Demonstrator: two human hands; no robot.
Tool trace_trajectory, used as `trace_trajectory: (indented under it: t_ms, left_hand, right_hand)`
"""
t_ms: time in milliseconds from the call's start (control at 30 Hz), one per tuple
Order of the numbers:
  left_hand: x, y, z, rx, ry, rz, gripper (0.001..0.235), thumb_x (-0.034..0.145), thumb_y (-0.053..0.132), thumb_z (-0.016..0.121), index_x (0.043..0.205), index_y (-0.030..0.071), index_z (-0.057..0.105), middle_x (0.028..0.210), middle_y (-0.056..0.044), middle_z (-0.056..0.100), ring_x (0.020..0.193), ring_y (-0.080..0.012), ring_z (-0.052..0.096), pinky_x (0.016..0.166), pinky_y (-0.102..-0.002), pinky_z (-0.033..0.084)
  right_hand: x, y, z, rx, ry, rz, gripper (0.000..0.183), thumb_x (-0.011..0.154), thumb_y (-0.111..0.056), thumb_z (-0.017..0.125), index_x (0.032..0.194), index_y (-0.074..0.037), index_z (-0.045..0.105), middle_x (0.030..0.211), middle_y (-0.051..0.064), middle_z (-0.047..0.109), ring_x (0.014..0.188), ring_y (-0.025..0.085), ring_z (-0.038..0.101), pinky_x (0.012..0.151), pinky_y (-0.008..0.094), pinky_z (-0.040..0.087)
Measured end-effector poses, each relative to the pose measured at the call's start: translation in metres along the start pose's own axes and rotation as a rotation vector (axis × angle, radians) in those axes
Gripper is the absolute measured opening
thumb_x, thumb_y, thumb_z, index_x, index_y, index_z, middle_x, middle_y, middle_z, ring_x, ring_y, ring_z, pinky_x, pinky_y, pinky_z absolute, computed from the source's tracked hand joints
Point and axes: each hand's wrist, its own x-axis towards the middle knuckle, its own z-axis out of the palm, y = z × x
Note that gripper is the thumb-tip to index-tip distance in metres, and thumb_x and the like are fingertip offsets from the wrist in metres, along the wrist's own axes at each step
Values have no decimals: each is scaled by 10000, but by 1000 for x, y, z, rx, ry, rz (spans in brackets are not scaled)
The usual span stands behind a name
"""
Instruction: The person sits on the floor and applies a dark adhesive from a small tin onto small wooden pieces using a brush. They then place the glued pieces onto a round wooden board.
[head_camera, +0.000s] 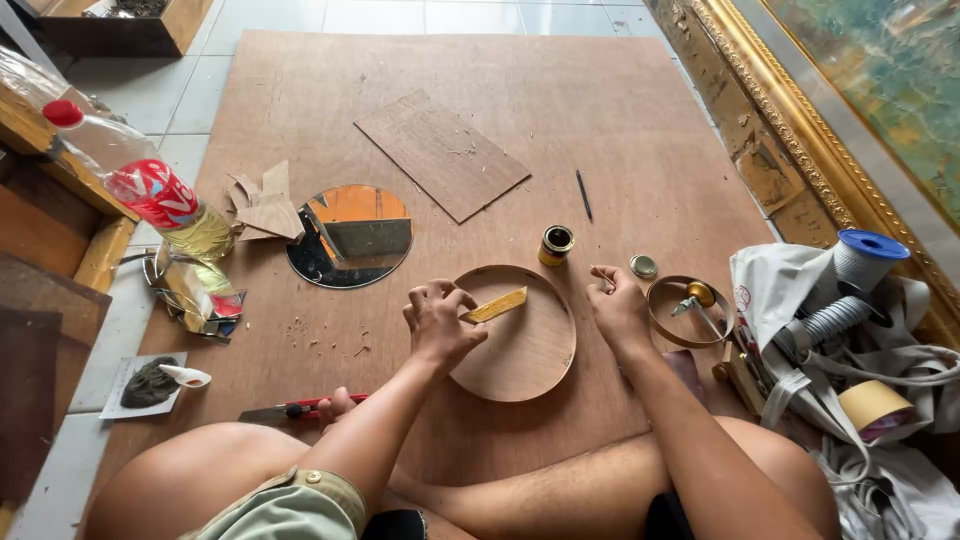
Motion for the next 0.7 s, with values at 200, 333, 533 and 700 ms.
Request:
trace_trajectory:
  t_ms: [200, 333, 533, 700]
  left_hand:
    - [2, -21, 25, 105, -50, -21, 354, 719, 352, 885, 1041, 249, 780, 1357, 18, 505, 1382, -329, 394, 1072, -457, 376]
    - [-3, -2, -5, 37, -61, -18, 748, 659, 430, 992, 1319, 222, 709, 1542, -76, 448, 1465, -428, 344, 1157, -566, 395]
    - [8, 22, -34, -181, 242, -8, 432, 898, 447, 866, 1197, 203, 672, 1167, -65, 611, 1209, -369, 600, 995, -564, 536]
    - [-11, 67, -26, -274, 51, 175, 263, 1082, 360, 685, 1224, 145, 635, 871, -147, 632, 883, -418, 729, 798, -541, 584]
  right_hand:
    - [11, 6, 3, 16, -9, 8, 421, 882, -308, 707, 1277, -311, 852, 895, 23, 722, 941, 247, 770, 854, 485, 598]
    - [7, 1, -16, 19, 1, 46, 420, 881, -330, 721, 1283, -361, 839, 903, -16, 749, 966, 217, 786, 864, 445, 611]
    - [53, 17, -111, 201, 87, -44, 429, 961, -224, 651, 1359, -270, 806, 789, -56, 593, 757, 117, 592, 715, 302, 512]
    - [69, 53, -194, 290, 239, -36, 361, 916, -167, 676, 1251, -216, 800, 711, -119, 478, 671, 41, 465, 639, 212, 387]
